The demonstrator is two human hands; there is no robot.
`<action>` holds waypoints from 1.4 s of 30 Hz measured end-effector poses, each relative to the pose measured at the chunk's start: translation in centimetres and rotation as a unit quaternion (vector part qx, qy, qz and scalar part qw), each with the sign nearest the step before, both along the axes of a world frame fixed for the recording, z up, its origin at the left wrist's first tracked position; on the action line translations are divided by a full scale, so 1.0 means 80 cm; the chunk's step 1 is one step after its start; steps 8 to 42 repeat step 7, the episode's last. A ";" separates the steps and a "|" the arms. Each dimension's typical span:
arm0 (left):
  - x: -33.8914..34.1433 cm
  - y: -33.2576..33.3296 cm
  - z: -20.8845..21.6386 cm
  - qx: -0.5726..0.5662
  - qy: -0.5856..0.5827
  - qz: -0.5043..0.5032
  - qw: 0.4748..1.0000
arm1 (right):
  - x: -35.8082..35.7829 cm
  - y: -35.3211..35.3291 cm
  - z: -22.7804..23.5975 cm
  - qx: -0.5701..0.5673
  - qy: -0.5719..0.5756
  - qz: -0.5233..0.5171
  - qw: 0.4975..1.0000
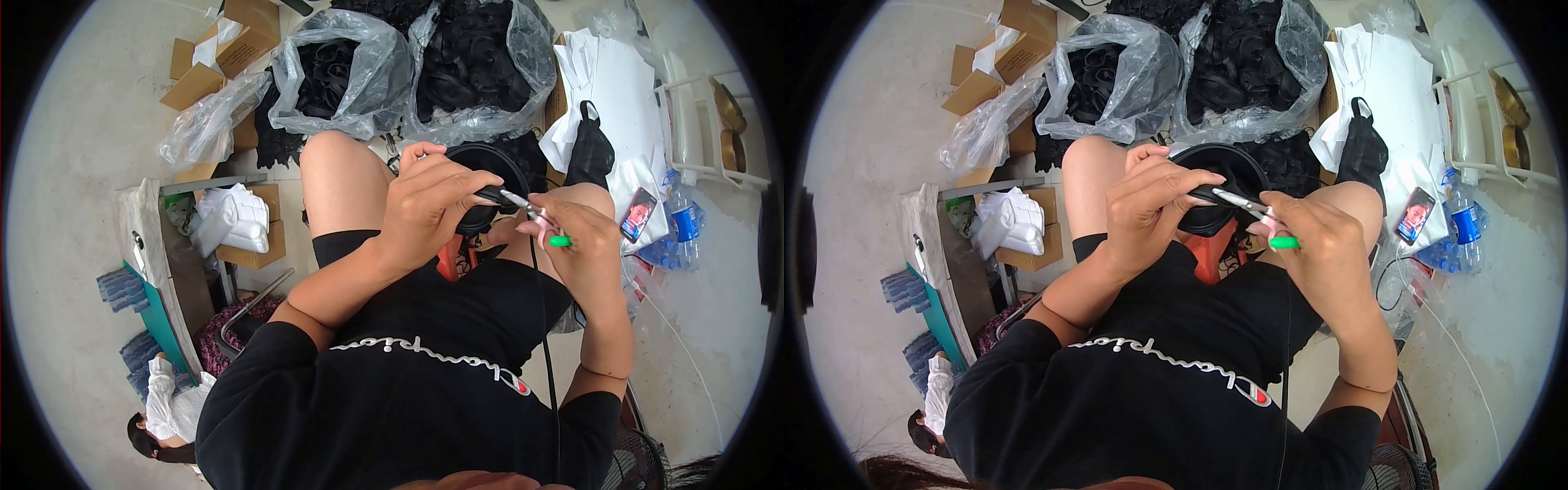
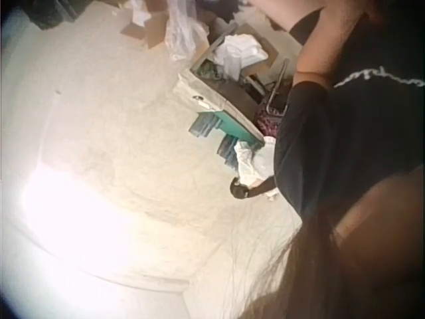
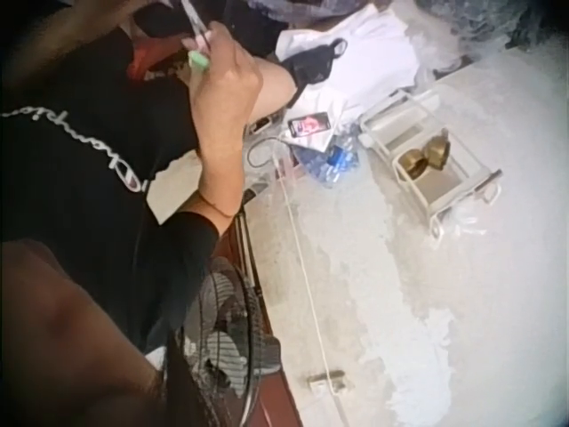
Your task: The person is trimming excess material from black soft manufactured parts using scissors.
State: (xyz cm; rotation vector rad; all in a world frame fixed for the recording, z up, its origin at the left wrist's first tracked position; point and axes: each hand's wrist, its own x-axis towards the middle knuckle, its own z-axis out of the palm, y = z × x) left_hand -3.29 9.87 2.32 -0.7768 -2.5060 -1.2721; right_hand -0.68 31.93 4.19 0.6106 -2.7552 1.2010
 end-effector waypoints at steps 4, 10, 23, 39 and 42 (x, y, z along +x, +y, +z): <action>0.000 -0.001 0.001 0.012 -0.025 -0.001 1.000 | -0.001 0.004 0.003 -0.014 0.004 -0.020 1.000; 0.000 -0.002 -0.001 0.015 -0.035 -0.003 0.999 | 0.001 0.001 0.003 -0.020 -0.003 0.006 1.000; 0.000 -0.002 -0.001 0.015 -0.035 -0.003 0.999 | 0.001 0.001 0.003 -0.020 -0.003 0.006 1.000; 0.000 -0.002 -0.001 0.015 -0.035 -0.003 0.999 | 0.001 0.001 0.003 -0.020 -0.003 0.006 1.000; 0.000 -0.002 -0.001 0.015 -0.035 -0.003 0.999 | 0.001 0.001 0.003 -0.020 -0.003 0.006 1.000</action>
